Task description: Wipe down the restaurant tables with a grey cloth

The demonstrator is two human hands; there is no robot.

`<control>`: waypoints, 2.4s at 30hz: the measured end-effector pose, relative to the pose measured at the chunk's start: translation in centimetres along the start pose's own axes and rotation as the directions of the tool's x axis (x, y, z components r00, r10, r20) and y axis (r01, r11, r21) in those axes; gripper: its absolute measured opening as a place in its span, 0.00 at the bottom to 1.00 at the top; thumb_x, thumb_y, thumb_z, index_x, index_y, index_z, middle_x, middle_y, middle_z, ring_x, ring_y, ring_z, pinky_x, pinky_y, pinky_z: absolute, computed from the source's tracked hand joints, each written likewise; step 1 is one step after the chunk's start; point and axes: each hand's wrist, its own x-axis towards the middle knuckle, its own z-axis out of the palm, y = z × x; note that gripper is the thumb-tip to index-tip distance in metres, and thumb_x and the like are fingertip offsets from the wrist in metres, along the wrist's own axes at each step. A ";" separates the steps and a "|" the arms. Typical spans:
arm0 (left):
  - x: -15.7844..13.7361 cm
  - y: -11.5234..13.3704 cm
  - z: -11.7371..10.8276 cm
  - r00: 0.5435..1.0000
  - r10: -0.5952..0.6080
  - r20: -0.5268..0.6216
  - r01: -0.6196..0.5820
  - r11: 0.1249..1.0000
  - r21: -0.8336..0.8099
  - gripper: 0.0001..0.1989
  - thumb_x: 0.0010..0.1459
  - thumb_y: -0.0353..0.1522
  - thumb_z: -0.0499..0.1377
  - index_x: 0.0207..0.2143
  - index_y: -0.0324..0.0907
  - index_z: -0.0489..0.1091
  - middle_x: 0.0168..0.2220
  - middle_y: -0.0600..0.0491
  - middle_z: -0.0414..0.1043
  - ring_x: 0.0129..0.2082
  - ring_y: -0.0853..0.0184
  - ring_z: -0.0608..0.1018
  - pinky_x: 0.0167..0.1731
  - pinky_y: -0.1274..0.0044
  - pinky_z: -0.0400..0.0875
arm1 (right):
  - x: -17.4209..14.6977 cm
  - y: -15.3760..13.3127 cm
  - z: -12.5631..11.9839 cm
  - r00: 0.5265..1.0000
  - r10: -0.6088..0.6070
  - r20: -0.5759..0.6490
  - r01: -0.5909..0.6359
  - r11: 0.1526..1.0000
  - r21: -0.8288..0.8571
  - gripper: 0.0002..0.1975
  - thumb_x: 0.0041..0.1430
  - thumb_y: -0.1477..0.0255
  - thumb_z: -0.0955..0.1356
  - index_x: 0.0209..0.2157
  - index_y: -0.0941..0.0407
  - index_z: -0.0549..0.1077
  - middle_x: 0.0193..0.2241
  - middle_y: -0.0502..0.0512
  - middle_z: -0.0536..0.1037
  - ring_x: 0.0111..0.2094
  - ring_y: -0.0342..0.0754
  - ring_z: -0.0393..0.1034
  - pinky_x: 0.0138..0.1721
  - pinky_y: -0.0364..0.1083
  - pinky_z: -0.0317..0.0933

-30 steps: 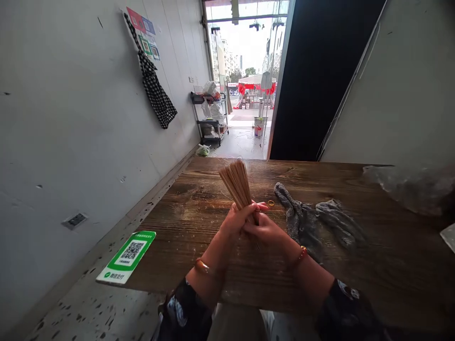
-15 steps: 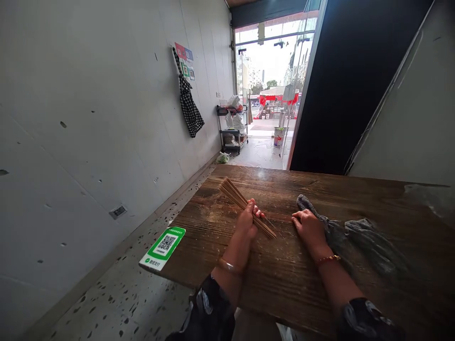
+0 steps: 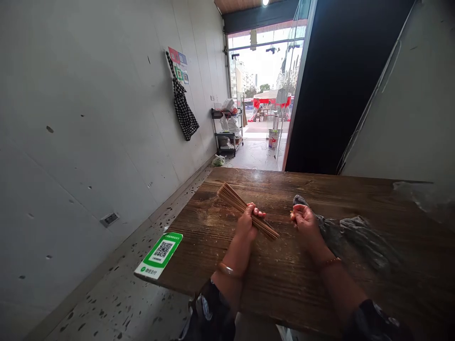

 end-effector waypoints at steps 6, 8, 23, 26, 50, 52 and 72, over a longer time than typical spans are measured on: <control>-0.4 -0.6 0.5 1.000 -0.027 -0.008 0.028 0.995 0.094 0.07 0.52 0.30 0.65 0.28 0.41 0.68 0.19 0.57 0.72 0.30 0.64 0.82 0.35 0.75 0.74 | -1.2 -2.1 0.1 0.996 -0.002 0.087 -0.004 0.997 0.073 0.14 0.53 0.60 0.67 0.34 0.56 0.74 0.25 0.50 0.73 0.25 0.43 0.65 0.28 0.43 0.59; -0.7 -0.6 0.9 0.999 -0.036 0.015 0.034 0.992 0.120 0.07 0.51 0.31 0.65 0.29 0.41 0.68 0.21 0.55 0.75 0.36 0.61 0.83 0.38 0.75 0.74 | -1.7 -2.8 0.3 0.988 -0.019 0.152 0.014 0.999 0.030 0.16 0.55 0.61 0.66 0.37 0.57 0.76 0.29 0.54 0.77 0.30 0.46 0.70 0.33 0.45 0.64; -1.6 -1.5 1.7 0.963 0.003 0.270 -0.150 0.839 0.524 0.16 0.50 0.43 0.67 0.35 0.42 0.72 0.29 0.50 0.79 0.40 0.57 0.81 0.44 0.67 0.71 | -3.3 -3.4 2.3 0.867 0.037 0.497 0.024 0.993 -0.117 0.14 0.53 0.62 0.69 0.31 0.60 0.75 0.25 0.49 0.73 0.28 0.46 0.65 0.29 0.42 0.57; -1.9 -0.9 1.6 0.939 0.157 0.306 -0.342 0.508 0.791 0.16 0.44 0.39 0.71 0.34 0.43 0.73 0.27 0.51 0.76 0.35 0.58 0.78 0.44 0.66 0.69 | -2.3 -3.1 0.7 0.913 0.037 0.407 0.009 0.994 -0.111 0.16 0.56 0.59 0.67 0.32 0.59 0.73 0.22 0.48 0.71 0.25 0.44 0.62 0.26 0.42 0.54; -17.4 4.8 -2.8 0.855 -0.073 0.513 -0.518 -0.081 0.852 0.08 0.50 0.36 0.63 0.25 0.46 0.65 0.20 0.57 0.64 0.19 0.69 0.63 0.24 0.77 0.57 | -11.9 -13.8 -3.4 0.686 -0.271 0.675 0.574 0.772 -0.273 0.15 0.56 0.64 0.71 0.44 0.55 0.77 0.41 0.57 0.77 0.39 0.50 0.73 0.41 0.46 0.67; -19.2 4.9 -3.9 0.894 -0.110 0.434 -0.415 0.155 0.896 0.15 0.52 0.42 0.62 0.23 0.45 0.60 0.19 0.60 0.58 0.19 0.72 0.59 0.21 0.78 0.53 | -12.7 -14.4 -5.0 0.848 -0.279 0.451 0.403 0.892 -0.206 0.16 0.60 0.60 0.68 0.44 0.54 0.78 0.38 0.56 0.78 0.37 0.49 0.73 0.38 0.46 0.67; -27.4 3.9 -8.4 0.930 0.218 0.297 -0.357 0.337 0.871 0.07 0.53 0.30 0.57 0.22 0.40 0.68 0.23 0.55 0.70 0.25 0.70 0.69 0.27 0.78 0.60 | -26.2 -8.2 3.7 0.873 -0.205 0.442 0.307 0.936 -0.173 0.17 0.64 0.60 0.64 0.50 0.53 0.73 0.23 0.48 0.76 0.21 0.44 0.70 0.25 0.41 0.64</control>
